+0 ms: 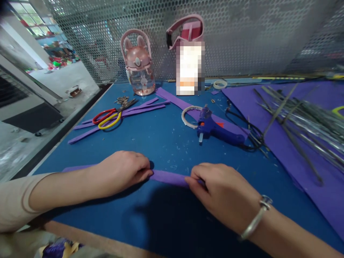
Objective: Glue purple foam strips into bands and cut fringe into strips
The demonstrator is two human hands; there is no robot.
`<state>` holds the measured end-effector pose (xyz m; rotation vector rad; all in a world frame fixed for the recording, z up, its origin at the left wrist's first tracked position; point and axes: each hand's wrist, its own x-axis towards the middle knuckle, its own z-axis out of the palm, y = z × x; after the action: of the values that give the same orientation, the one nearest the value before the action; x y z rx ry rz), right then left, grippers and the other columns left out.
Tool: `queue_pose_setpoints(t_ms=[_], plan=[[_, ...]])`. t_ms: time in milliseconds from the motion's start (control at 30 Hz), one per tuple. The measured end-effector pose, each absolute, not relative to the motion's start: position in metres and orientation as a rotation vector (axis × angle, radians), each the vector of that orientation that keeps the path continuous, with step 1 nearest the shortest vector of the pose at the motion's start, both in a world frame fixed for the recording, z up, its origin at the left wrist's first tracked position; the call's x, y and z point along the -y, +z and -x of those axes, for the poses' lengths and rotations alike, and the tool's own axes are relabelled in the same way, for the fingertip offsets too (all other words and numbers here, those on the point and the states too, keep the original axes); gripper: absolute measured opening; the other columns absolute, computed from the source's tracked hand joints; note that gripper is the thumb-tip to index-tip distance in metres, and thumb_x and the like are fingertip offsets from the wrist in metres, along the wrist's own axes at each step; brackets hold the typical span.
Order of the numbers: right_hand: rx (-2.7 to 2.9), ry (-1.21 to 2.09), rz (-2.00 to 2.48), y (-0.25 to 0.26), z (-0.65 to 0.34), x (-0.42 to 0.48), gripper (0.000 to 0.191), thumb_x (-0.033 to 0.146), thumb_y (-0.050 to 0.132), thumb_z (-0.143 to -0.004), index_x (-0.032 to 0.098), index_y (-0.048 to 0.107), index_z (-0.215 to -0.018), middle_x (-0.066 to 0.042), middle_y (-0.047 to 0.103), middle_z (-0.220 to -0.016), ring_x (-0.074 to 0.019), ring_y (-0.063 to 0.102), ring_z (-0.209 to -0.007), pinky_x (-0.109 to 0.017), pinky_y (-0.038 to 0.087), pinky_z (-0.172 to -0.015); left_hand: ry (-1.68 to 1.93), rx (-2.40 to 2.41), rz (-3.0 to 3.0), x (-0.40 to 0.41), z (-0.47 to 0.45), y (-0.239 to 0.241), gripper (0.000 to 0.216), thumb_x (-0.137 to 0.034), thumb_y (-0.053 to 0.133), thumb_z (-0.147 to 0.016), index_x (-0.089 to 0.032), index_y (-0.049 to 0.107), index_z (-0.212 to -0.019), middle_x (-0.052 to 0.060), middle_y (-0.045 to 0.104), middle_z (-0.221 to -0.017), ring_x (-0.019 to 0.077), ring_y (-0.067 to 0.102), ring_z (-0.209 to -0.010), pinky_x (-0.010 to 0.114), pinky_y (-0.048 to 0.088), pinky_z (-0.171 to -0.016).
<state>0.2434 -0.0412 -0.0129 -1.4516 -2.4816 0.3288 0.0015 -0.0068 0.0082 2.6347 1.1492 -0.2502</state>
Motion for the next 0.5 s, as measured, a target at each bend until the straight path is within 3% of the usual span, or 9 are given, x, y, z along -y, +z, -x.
queue_pose_setpoints(t_ms=[133, 300, 400, 500], plan=[[2.526, 0.502, 1.682, -0.007, -0.242, 0.036, 0.036, 0.040, 0.042, -0.084, 0.023, 0.041, -0.052, 0.000, 0.050, -0.049, -0.0140, 0.040, -0.044, -0.028, 0.027, -0.046, -0.239, -1.158, -2.690, 0.010, -0.001, 0.007, 0.023, -0.031, 0.046, -0.094, -0.018, 0.063, -0.087, 0.002, 0.068, -0.081, 0.0201, 0.065, -0.072, 0.029, 0.043, -0.058], [2.536, 0.636, 1.878, 0.001, -0.237, 0.035, 0.038, 0.048, 0.038, -0.083, 0.023, 0.038, -0.053, 0.000, 0.048, -0.051, -0.0148, 0.037, -0.048, -0.029, 0.027, -0.049, 0.028, -0.935, -2.981, 0.012, 0.003, 0.006, 0.019, -0.023, 0.046, -0.095, -0.025, 0.057, -0.110, 0.000, 0.064, -0.089, 0.0181, 0.058, -0.078, 0.029, 0.036, -0.059], [2.553, 0.636, 1.972, 0.003, -0.235, 0.035, 0.040, 0.049, 0.038, -0.083, 0.023, 0.038, -0.053, 0.000, 0.048, -0.052, -0.0150, 0.037, -0.050, -0.029, 0.026, -0.050, 0.156, -0.638, -3.193, 0.012, 0.004, 0.003, 0.021, -0.025, 0.045, -0.096, -0.029, 0.060, -0.110, 0.001, 0.061, -0.091, 0.0185, 0.053, -0.081, 0.033, 0.033, -0.064], [2.563, 0.621, 2.019, 0.003, -0.237, 0.036, 0.041, 0.049, 0.040, -0.085, 0.023, 0.039, -0.053, 0.000, 0.047, -0.050, -0.0148, 0.037, -0.049, -0.029, 0.026, -0.049, 0.258, -0.517, -3.281, 0.016, 0.002, -0.002, 0.022, -0.025, 0.043, -0.097, -0.022, 0.064, -0.103, 0.003, 0.061, -0.088, 0.0180, 0.051, -0.080, 0.035, 0.030, -0.062]])
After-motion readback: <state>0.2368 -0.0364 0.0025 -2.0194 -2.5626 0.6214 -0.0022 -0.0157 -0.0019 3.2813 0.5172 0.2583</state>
